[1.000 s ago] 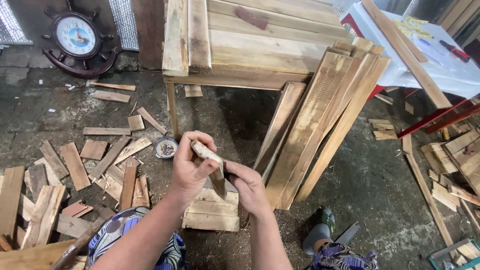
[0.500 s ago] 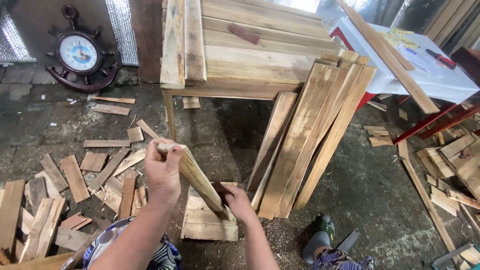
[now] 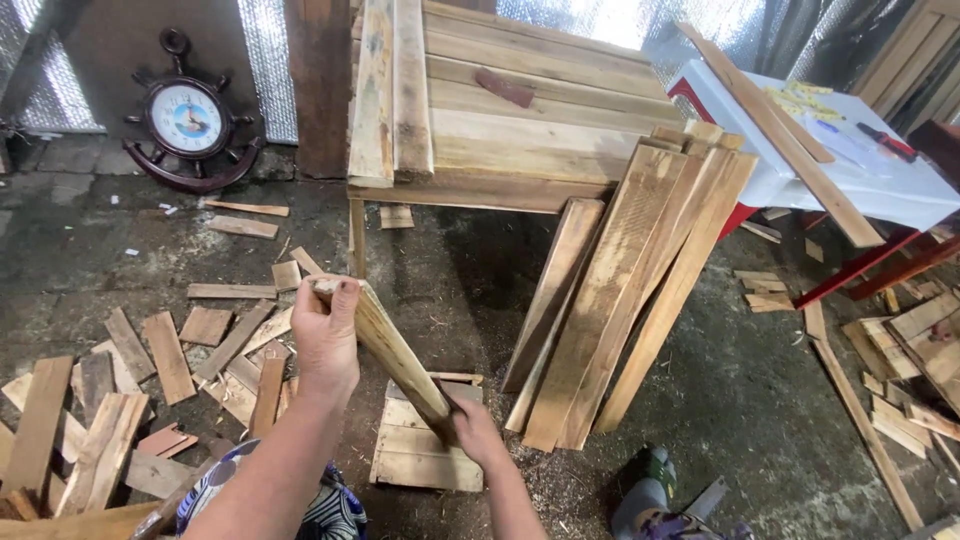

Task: Hand-sanding the edges and surfaces of wooden planks using sandpaper to smooth them.

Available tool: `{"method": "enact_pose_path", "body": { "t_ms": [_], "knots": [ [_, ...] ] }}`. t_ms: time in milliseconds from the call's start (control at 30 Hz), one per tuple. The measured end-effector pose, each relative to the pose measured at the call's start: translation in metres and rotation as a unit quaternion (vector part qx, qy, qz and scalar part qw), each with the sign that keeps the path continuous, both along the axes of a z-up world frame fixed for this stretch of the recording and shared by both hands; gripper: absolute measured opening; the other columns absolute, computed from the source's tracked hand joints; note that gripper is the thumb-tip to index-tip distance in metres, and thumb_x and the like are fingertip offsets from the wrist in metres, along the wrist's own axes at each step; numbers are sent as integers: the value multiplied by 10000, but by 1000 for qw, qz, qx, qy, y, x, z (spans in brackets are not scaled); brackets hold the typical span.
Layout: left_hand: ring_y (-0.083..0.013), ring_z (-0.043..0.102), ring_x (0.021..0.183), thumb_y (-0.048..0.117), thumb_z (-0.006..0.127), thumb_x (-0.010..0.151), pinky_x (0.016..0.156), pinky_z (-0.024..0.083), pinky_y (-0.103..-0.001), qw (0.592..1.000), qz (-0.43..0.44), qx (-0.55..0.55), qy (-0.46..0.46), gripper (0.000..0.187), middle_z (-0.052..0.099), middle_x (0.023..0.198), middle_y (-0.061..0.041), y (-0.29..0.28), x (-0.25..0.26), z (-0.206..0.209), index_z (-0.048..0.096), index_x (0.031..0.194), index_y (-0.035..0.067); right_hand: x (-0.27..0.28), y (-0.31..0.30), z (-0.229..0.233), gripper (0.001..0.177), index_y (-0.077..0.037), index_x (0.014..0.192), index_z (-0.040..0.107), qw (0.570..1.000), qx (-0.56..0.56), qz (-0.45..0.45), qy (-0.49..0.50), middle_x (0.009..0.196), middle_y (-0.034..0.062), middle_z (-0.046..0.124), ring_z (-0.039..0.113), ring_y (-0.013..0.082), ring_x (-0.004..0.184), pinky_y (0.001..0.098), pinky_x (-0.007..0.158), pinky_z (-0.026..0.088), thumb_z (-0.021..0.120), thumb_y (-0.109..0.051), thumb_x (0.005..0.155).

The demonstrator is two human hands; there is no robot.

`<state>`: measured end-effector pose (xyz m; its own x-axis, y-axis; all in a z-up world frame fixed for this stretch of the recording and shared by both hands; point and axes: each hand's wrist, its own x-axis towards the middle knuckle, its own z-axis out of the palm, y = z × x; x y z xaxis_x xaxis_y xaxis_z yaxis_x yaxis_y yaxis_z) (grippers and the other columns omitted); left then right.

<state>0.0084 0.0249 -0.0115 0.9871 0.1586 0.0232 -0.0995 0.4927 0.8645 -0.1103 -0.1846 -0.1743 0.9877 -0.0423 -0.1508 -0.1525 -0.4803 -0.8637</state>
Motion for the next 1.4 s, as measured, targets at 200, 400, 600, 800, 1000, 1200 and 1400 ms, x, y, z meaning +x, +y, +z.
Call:
{"method": "enact_pose_path", "body": {
  "t_ms": [200, 400, 600, 800, 1000, 1200, 1400],
  "knots": [
    [-135, 462, 778, 437, 751, 825, 766, 420, -249, 996, 24, 40, 80, 416, 522, 848, 14, 7, -3, 25, 510, 942, 120, -16, -4, 2, 551, -296, 1490, 543, 954, -37, -114, 274, 1445, 145, 570, 536, 57, 586, 167, 491, 484, 389, -35, 1029],
    [-190, 577, 821, 358, 685, 927, 728, 564, -296, 995, 10, 93, 32, 352, 585, 903, -56, -6, -17, 27, 528, 1019, 57, 13, 61, 107, 529, -232, 1487, 468, 997, 13, -63, -36, 1426, 145, 608, 635, 324, 1272, 475, 1080, 558, 393, -80, 986],
    [-183, 610, 816, 295, 673, 973, 668, 604, -284, 990, 21, 138, 27, 251, 622, 903, -51, -5, -15, 26, 559, 996, 73, 13, 46, 69, 517, -258, 1463, 484, 988, 34, -54, -137, 1499, 112, 557, 589, 353, 1307, 529, 1060, 552, 365, -44, 1008],
    [-153, 580, 767, 159, 638, 1009, 622, 526, -219, 985, -25, 155, 68, 111, 636, 920, -49, 3, -17, 54, 659, 1073, 71, -13, -21, -80, 610, -447, 1521, 386, 946, -118, -153, 259, 1572, 74, 462, 495, 161, 1009, 290, 779, 462, 518, -214, 973],
    [-117, 529, 693, 87, 681, 940, 557, 537, -192, 949, -57, 293, -98, 336, 596, 960, -51, -13, -24, 45, 646, 1268, 26, 21, 32, 65, 636, -345, 1525, 467, 982, 12, -147, 117, 1480, 72, 589, 654, 257, 1093, 368, 791, 535, 409, -140, 926],
    [-302, 460, 1401, 128, 649, 869, 1163, 402, -506, 950, -172, 203, -163, 615, 446, 1477, -169, -26, -30, 43, 346, 1403, 108, 23, 69, 115, 630, -80, 1485, 487, 981, 104, -76, -147, 1502, 155, 553, 530, 323, 1393, 466, 1162, 436, 448, 50, 869],
    [-322, 423, 1429, 472, 428, 1009, 1223, 293, -524, 940, -229, 101, -233, 642, 442, 1504, -163, -17, -27, 36, 245, 1508, 112, 16, 18, -35, 713, -317, 1489, 533, 994, -14, -95, 55, 1456, 13, 620, 590, 247, 1315, 363, 997, 464, 474, -11, 848]
  ]
}}
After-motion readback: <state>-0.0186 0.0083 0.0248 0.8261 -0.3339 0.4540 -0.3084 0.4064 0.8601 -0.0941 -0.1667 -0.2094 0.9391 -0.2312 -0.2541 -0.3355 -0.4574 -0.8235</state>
